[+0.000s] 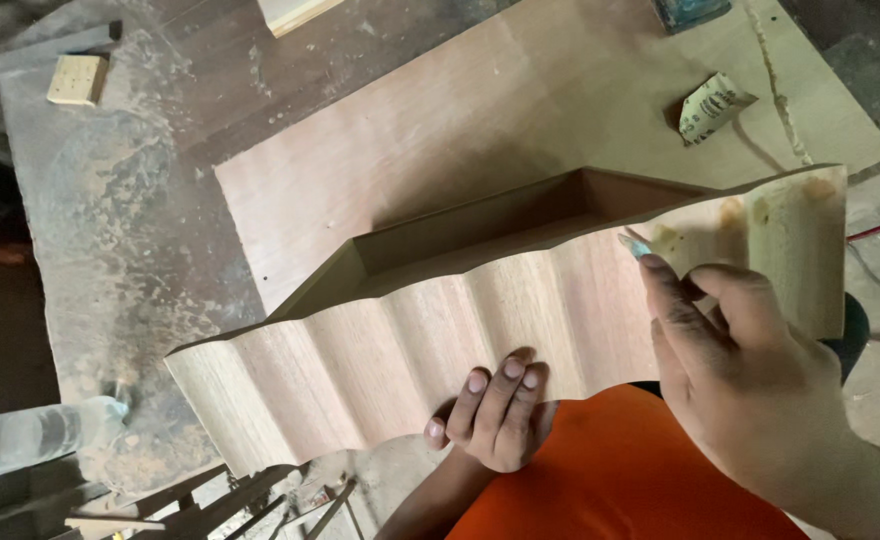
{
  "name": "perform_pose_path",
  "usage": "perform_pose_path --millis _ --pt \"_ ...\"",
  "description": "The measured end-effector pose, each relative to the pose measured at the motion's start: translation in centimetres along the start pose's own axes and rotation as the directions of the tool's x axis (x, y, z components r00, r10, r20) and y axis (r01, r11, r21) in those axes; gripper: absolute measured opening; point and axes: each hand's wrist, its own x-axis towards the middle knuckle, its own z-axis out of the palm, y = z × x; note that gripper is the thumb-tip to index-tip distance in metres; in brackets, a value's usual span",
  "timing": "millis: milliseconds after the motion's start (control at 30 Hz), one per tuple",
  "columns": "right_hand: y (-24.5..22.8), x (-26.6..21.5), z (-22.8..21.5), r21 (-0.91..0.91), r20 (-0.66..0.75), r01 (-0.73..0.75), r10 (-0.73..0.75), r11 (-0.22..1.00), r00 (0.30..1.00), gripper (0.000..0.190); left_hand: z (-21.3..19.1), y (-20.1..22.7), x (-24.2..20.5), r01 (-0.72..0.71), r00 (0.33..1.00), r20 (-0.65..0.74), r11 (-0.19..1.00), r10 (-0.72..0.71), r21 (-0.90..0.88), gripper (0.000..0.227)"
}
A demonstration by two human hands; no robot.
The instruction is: The person mixes a substance in a cup and applies it along the seams and edges of wooden furniture components using a small brush and a tool.
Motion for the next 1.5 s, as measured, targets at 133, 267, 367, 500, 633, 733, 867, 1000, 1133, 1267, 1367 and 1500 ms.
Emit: perform_pose_path --millis 133,267,367,500,633,733,867,1000,1133,1267,1367,1500 --pt "-0.8 0.3 0.4 -0.059 -0.03 0.017 -0.019 0.998 0.999 0.035 -0.2 0.0 -0.4 0.007 1.0 -0.003 0.999 -0.007 0.034 0.019" --pt "-1.9 0.8 0.1 -0.209 -0.013 0.04 -0.043 0.977 0.999 0.038 -0.4 0.0 -0.7 0.039 0.999 0.03 0.999 -0.039 0.009 0.017" --pt "-2.7 1.1 -0.5 -0.305 -0.002 0.075 -0.08 0.949 0.997 0.027 -0.7 -0.1 -1.1 0.028 0.998 0.048 0.999 -0.029 0.023 0.024" --pt "-2.8 1.0 -1.9 -0.321 0.075 0.085 -0.064 0.943 0.995 0.023 0.4 0.0 -1.1 0.036 0.998 -0.057 0.995 -0.031 0.09 0.019" --pt "-1.9 0.8 -2.3 -0.194 0.062 0.023 -0.012 0.981 0.998 0.027 -0.6 0.3 -1.0 0.081 0.996 0.03 0.995 -0.082 0.053 0.015" --pt "-1.9 1.4 -1.3 -0.251 0.057 0.072 -0.06 0.965 0.997 0.034 -0.4 -0.1 -0.8 0.065 0.997 0.029 0.998 -0.065 0.012 0.013" --pt "-1.9 2.0 -2.0 -0.115 0.148 0.082 -0.065 0.99 0.987 0.032 -0.5 -0.1 -1.3 0.02 1.0 0.003 0.999 -0.02 0.04 0.017" --pt "-1.5 1.7 -2.3 0.251 0.141 -0.045 0.009 0.967 0.99 0.032 0.1 0.2 -1.8 0.057 0.998 -0.041 0.995 -0.054 0.077 0.015" --pt "-1.9 1.2 -0.8 0.329 0.059 -0.019 -0.001 0.944 0.998 0.031 -0.5 -0.2 -1.8 0.02 1.0 -0.014 1.0 -0.02 0.023 0.02" --pt "-1.4 0.6 -1.2 0.345 0.087 -0.093 0.066 0.934 0.994 0.031 0.2 -0.3 -2.6 0.039 0.999 -0.028 0.999 -0.039 -0.015 0.016" --pt "-0.8 -0.7 -1.8 0.455 0.102 -0.136 0.1 0.88 0.99 0.028 0.6 -0.7 -2.3 0.004 0.993 -0.119 0.999 -0.009 -0.041 0.015" --pt "-0.6 -3.2 -4.2 0.503 0.198 -0.319 0.252 0.803 0.947 0.025 0.1 -0.6 -1.1 0.004 0.997 -0.075 0.997 -0.01 -0.081 0.004"
